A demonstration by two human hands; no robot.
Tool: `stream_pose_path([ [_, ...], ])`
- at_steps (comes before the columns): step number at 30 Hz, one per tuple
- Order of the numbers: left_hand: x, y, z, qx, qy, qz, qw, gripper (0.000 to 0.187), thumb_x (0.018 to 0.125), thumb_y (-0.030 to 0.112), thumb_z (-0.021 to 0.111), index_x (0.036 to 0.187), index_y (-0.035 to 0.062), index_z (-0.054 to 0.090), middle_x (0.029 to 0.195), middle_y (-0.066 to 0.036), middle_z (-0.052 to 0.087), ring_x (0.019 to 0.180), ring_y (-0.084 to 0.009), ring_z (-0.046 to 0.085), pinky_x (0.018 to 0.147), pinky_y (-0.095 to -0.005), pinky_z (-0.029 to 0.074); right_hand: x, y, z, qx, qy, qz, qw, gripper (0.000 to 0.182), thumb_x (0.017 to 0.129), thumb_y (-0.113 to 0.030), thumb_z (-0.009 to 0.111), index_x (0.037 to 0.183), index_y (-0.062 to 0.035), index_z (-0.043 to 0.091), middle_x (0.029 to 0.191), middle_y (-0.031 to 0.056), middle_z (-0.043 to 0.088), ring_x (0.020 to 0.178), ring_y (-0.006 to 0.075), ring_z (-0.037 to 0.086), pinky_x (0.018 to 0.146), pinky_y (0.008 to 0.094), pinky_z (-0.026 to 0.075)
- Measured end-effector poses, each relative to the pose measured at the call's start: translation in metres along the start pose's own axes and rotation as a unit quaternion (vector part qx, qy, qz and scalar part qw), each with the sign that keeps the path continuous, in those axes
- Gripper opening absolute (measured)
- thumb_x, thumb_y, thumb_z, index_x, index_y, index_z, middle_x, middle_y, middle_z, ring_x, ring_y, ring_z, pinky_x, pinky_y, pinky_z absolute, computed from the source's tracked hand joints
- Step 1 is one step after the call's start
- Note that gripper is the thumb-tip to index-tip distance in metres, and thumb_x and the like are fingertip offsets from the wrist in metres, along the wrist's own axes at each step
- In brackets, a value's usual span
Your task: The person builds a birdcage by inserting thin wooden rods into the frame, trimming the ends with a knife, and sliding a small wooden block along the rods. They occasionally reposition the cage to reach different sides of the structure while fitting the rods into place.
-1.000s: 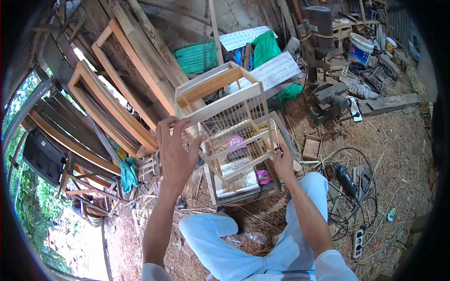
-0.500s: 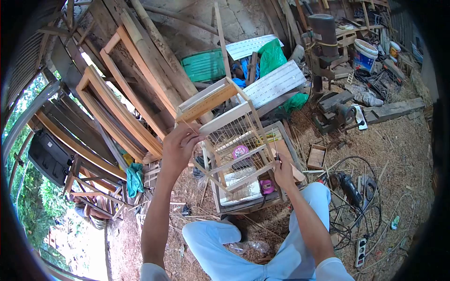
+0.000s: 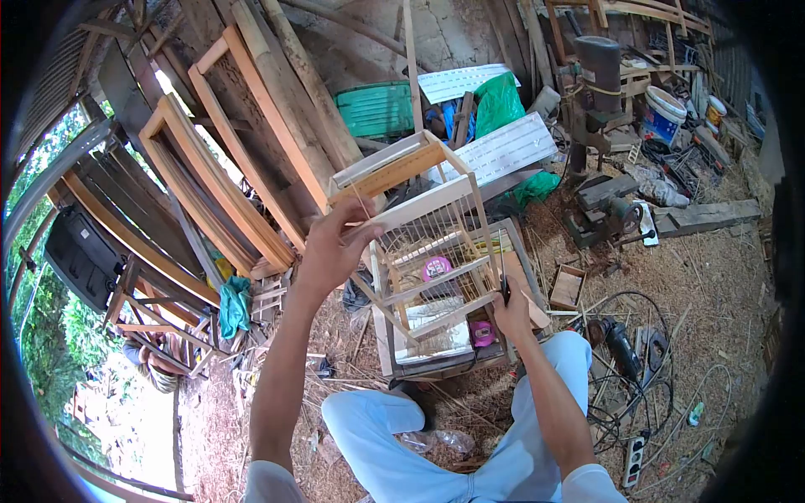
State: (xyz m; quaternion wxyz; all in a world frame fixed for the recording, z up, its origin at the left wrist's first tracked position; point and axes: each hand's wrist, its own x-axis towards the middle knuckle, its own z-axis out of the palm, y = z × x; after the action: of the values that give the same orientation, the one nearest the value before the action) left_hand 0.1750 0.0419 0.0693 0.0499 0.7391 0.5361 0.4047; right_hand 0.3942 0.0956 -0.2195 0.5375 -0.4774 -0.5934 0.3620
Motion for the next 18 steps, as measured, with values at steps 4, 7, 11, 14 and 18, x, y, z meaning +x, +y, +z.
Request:
stream_pose_path([
  [4,0.004,-0.010,-0.008,0.084,-0.039,0.010,0.996,0.026,0.086,0.012,0.070,0.102,0.0008,0.053,0.087,-0.012,0.068,0.080,-0.0188,0.067,0.073,-0.0326,0.051,0.002,0.011,0.003,-0.013,-0.014,0.005,1.000,0.044,0.086,-0.005,0.057,0.127,0.0069,0.044,0.104,0.0252,0.061,0.100,0.0383,0.060,0.089,0.0400,0.046],
  [7,0.011,-0.019,-0.010,0.024,-0.045,-0.003,0.999,0.022,0.088,0.013,0.067,0.098,0.0012,0.052,0.088,-0.013,0.069,0.081,-0.0179,0.068,0.072,-0.0326,0.050,0.001,0.019,0.011,-0.067,0.064,-0.030,0.995,0.044,0.086,-0.006,0.058,0.126,0.0082,0.044,0.113,0.0251,0.058,0.108,0.0370,0.057,0.094,0.0402,0.043],
  [11,0.034,-0.026,-0.019,-0.009,-0.027,-0.020,0.999,0.022,0.089,0.010,0.066,0.103,0.0006,0.052,0.083,-0.011,0.067,0.076,-0.0129,0.062,0.072,-0.0294,0.049,0.000,0.018,0.013,-0.008,0.092,0.005,0.996,0.053,0.085,-0.012,0.062,0.127,0.0082,0.038,0.119,0.0295,0.051,0.113,0.0410,0.051,0.096,0.0438,0.039],
  [14,0.049,-0.016,-0.031,-0.015,0.000,-0.028,0.999,0.023,0.089,0.008,0.065,0.105,0.0005,0.050,0.083,-0.012,0.067,0.075,-0.0128,0.063,0.069,-0.0287,0.049,-0.001,0.009,0.012,0.001,0.054,-0.017,0.998,0.059,0.086,-0.014,0.063,0.130,0.0088,0.032,0.119,0.0295,0.050,0.110,0.0435,0.052,0.094,0.0426,0.041],
  [18,0.042,0.012,-0.055,-0.023,0.043,-0.058,0.997,0.026,0.089,0.009,0.066,0.107,0.0007,0.049,0.083,-0.012,0.067,0.075,-0.0126,0.063,0.066,-0.0278,0.050,0.016,0.005,0.016,0.088,0.028,0.000,0.996,0.058,0.096,-0.015,0.050,0.140,0.0024,0.017,0.111,0.0207,0.054,0.080,0.0249,0.056,0.073,0.0382,0.047],
])
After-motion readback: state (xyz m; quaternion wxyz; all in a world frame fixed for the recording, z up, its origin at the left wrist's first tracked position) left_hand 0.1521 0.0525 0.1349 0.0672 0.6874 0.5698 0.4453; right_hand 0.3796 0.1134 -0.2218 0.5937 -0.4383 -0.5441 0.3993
